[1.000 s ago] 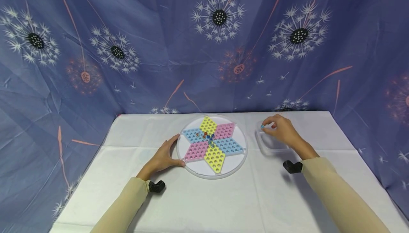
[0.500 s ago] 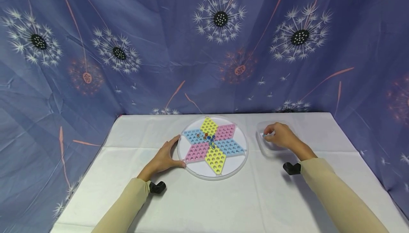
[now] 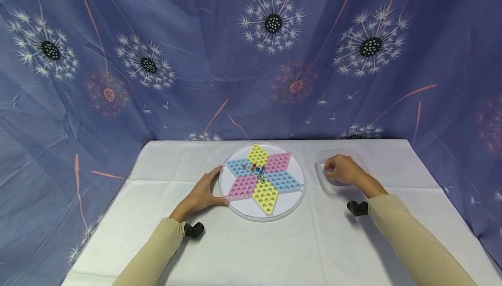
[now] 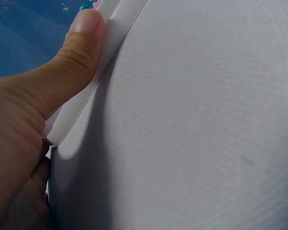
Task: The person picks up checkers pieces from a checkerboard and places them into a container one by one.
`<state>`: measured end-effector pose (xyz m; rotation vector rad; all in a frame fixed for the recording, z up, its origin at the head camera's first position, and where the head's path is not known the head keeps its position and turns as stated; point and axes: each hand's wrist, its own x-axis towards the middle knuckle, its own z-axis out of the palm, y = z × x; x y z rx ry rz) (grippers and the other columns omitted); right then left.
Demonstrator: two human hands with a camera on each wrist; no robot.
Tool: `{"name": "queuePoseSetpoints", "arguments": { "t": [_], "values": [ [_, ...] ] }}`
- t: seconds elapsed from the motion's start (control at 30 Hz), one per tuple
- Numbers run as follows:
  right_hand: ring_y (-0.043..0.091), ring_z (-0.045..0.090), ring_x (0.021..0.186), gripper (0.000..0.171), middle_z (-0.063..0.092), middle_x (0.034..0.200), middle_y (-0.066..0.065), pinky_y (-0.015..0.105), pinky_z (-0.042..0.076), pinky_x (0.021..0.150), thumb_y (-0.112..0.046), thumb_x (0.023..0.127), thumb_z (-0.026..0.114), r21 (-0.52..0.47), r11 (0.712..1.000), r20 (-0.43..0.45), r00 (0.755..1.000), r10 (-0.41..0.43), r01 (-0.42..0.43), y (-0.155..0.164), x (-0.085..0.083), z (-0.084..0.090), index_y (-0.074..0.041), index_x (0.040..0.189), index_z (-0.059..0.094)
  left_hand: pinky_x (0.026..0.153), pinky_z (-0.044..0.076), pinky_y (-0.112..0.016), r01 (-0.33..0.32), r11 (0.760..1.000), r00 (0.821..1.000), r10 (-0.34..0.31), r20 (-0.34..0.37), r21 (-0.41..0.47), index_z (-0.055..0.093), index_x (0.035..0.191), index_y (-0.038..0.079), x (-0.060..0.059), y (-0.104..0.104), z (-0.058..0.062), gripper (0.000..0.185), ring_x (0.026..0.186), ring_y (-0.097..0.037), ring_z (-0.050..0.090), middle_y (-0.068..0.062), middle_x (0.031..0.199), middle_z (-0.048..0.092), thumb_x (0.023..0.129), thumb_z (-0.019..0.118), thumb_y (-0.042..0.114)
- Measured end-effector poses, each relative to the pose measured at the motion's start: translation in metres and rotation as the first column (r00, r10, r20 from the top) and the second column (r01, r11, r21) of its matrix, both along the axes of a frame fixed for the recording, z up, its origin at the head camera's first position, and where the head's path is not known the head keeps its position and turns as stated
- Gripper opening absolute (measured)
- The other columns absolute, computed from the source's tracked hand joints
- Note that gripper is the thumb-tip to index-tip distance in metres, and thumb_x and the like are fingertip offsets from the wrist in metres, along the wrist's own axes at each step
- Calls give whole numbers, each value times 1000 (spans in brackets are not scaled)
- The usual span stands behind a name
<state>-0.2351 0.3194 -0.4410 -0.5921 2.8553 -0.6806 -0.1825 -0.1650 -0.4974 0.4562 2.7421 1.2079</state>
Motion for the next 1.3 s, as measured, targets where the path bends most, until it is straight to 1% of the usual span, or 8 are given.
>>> {"name": "queuePoseSetpoints", "arguments": {
  "t": [0.3, 0.53, 0.67, 0.8, 0.93, 1.13, 1.2, 1.3],
  "values": [
    [16, 51, 74, 8, 64, 86, 0, 37, 46, 66, -10, 88, 75, 14, 1000, -11, 1000, 4, -4, 0, -1, -2, -8, 95, 76, 129, 10, -51, -3, 1000, 1000, 3, 4, -1, 25, 163, 8, 0, 1, 3, 127, 155, -42, 17, -12, 167, 30, 64, 99, 39],
    [15, 53, 75, 10, 65, 87, 1, 36, 47, 66, -10, 88, 75, 22, 1000, -11, 1000, 13, -13, 0, 1, 4, -7, 97, 76, 129, 11, -51, -5, 1000, 1000, 5, 14, 1, 26, 163, 10, 2, 2, 6, 126, 155, -42, 15, -11, 167, 31, 64, 99, 38],
    [18, 60, 76, 16, 67, 91, 8, 38, 51, 65, -12, 88, 78, 30, 999, -8, 1000, 30, -29, -1, 2, 13, -5, 101, 75, 128, 11, -52, -10, 1000, 1000, 10, 14, 5, 27, 163, 10, 1, 2, 6, 126, 155, -43, 15, -11, 167, 31, 64, 99, 38],
    [25, 67, 81, 23, 69, 99, 16, 42, 58, 68, -13, 89, 78, 38, 998, 11, 999, 45, -46, -2, 4, 26, -2, 109, 74, 128, 11, -54, -13, 1000, 1000, 13, 23, 12, 27, 163, 10, 2, 2, 4, 126, 154, -45, 14, -11, 167, 31, 64, 99, 38],
    [27, 69, 83, 28, 68, 103, 17, 43, 60, 68, -15, 90, 78, 51, 997, 16, 998, 57, -58, -4, 4, 41, -2, 114, 72, 127, 12, -56, -14, 1000, 1000, 13, 19, 20, 27, 163, 9, 3, 1, 3, 126, 154, -48, 14, -12, 166, 31, 64, 99, 37],
    [21, 68, 81, 32, 69, 103, 15, 36, 59, 67, -12, 90, 79, 34, 995, -49, 995, 91, -90, -7, 4, 63, -2, 119, 71, 128, 12, -56, -19, 1000, 1000, 18, 25, 19, 28, 163, 10, 4, 2, 5, 125, 154, -47, 13, -11, 167, 30, 64, 99, 37],
    [22, 69, 83, 33, 69, 104, 15, 37, 59, 69, -12, 90, 79, 35, 994, -80, 991, 103, -100, -10, 4, 70, -2, 120, 71, 127, 12, -57, -23, 999, 999, 22, 30, 23, 28, 163, 10, 5, 2, 6, 125, 154, -48, 12, -11, 167, 30, 64, 99, 37],
    [25, 70, 87, 34, 70, 106, 15, 41, 61, 72, -14, 90, 80, 35, 993, -110, 987, 116, -112, -14, 3, 79, -3, 121, 71, 126, 13, -59, -26, 999, 999, 25, 33, 28, 28, 163, 10, 5, 2, 6, 125, 153, -50, 13, -11, 167, 31, 63, 99, 37]
  ]
}}
